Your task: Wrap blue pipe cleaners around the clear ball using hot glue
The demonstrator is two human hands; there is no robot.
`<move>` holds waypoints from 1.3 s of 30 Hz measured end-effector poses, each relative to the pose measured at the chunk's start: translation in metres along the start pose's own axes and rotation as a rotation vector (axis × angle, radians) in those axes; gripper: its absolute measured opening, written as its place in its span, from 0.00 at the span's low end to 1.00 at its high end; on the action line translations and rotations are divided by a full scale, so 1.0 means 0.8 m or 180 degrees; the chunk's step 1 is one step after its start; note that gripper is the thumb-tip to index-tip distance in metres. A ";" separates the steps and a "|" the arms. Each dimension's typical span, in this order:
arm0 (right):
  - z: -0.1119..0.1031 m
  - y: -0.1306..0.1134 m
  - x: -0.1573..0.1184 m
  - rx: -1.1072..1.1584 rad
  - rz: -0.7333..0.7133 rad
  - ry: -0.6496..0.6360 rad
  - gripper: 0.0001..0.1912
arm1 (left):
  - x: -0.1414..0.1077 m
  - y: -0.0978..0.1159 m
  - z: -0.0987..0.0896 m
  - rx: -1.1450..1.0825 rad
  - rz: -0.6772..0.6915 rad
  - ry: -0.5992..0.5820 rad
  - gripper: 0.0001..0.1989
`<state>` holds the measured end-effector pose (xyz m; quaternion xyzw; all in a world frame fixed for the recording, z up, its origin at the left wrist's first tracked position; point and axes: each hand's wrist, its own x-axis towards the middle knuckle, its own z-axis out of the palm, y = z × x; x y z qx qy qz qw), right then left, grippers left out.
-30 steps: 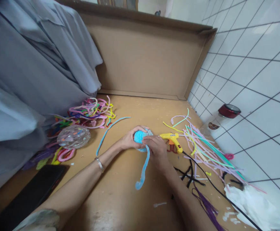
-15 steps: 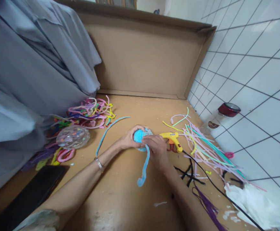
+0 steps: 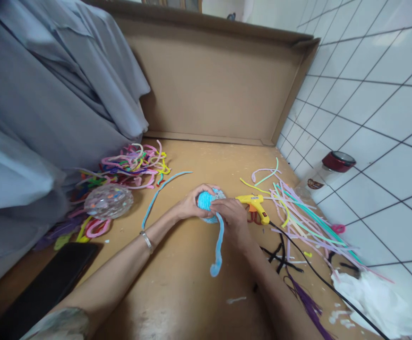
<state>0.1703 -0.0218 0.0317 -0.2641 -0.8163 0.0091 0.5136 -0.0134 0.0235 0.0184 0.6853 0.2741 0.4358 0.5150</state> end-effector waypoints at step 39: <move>-0.004 -0.013 0.003 0.0127 0.0422 -0.0222 0.07 | 0.000 0.003 -0.006 0.0616 -0.0050 -0.0135 0.34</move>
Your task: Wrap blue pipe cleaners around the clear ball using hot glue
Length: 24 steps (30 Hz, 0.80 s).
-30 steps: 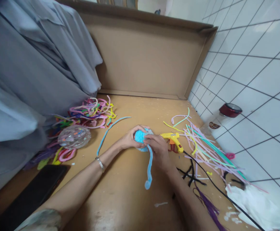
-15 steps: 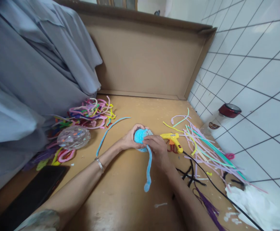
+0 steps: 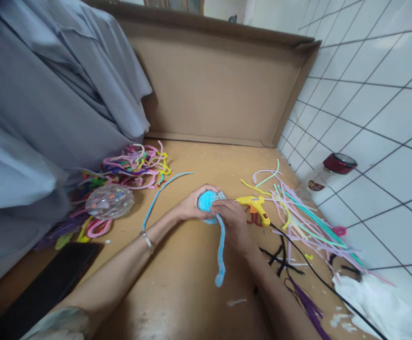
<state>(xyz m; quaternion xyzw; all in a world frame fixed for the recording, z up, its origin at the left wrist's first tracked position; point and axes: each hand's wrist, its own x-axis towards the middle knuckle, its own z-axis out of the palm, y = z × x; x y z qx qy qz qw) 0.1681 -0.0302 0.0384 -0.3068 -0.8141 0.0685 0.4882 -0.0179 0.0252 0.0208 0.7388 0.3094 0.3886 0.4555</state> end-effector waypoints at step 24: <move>0.001 0.001 0.002 0.0125 0.0016 0.0028 0.07 | 0.003 0.001 -0.006 -0.0596 0.0001 0.0052 0.24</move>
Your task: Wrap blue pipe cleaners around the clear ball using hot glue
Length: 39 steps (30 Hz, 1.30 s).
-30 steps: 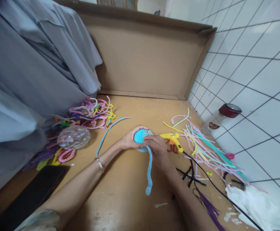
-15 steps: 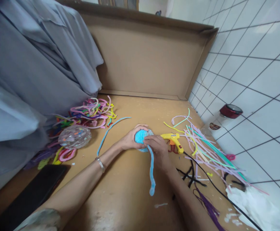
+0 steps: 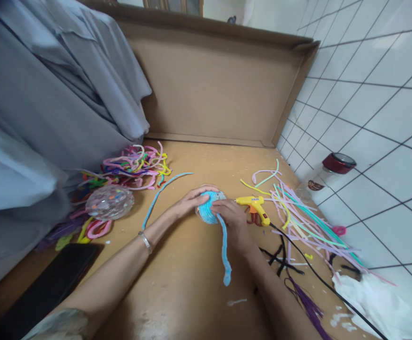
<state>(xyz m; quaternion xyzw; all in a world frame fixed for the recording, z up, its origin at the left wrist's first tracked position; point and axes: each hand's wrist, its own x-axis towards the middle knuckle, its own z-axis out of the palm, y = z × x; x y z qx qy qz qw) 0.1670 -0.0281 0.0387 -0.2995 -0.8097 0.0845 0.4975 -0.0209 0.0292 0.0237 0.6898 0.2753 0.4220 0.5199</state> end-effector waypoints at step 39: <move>0.013 0.021 -0.008 0.0279 -0.0077 0.0306 0.06 | 0.009 -0.008 0.013 0.0169 0.0011 0.0618 0.12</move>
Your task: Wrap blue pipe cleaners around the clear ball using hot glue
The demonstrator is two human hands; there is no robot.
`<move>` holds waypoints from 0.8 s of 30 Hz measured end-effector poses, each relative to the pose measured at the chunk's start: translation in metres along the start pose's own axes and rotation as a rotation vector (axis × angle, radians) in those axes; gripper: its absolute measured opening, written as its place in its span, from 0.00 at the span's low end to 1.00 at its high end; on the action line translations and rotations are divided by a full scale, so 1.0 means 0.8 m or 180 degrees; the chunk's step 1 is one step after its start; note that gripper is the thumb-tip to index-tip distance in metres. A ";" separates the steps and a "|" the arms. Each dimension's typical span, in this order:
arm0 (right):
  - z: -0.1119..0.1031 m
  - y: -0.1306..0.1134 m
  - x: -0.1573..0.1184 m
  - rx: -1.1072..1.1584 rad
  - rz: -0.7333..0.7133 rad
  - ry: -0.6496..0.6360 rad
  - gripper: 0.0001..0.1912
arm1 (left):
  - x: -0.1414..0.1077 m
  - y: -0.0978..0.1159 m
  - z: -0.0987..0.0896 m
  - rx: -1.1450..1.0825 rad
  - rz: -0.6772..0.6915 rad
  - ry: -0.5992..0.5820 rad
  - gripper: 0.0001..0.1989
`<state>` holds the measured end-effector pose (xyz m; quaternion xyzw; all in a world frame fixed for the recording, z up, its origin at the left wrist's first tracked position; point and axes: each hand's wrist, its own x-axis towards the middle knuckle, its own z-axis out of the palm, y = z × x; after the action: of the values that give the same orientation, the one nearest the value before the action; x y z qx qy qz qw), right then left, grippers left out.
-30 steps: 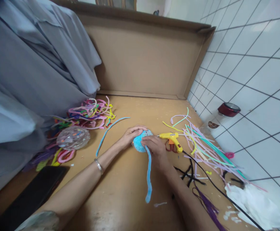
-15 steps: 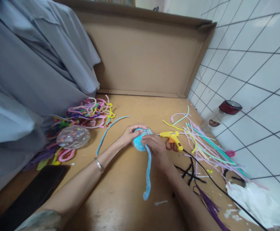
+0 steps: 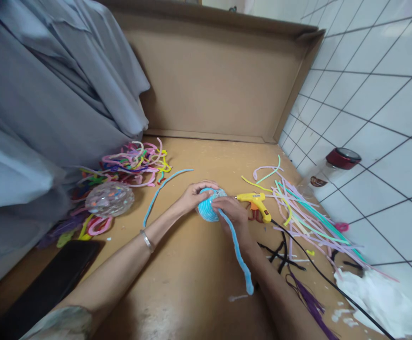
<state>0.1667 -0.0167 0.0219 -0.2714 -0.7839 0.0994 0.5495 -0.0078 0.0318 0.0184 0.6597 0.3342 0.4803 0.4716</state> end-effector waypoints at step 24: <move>-0.007 -0.003 -0.004 -0.0163 -0.0144 -0.0303 0.11 | -0.001 0.010 0.001 0.0086 0.0029 -0.0069 0.12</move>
<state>0.1716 -0.0209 0.0227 -0.2625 -0.8174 0.0796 0.5066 -0.0077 0.0279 0.0259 0.6728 0.3326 0.4707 0.4640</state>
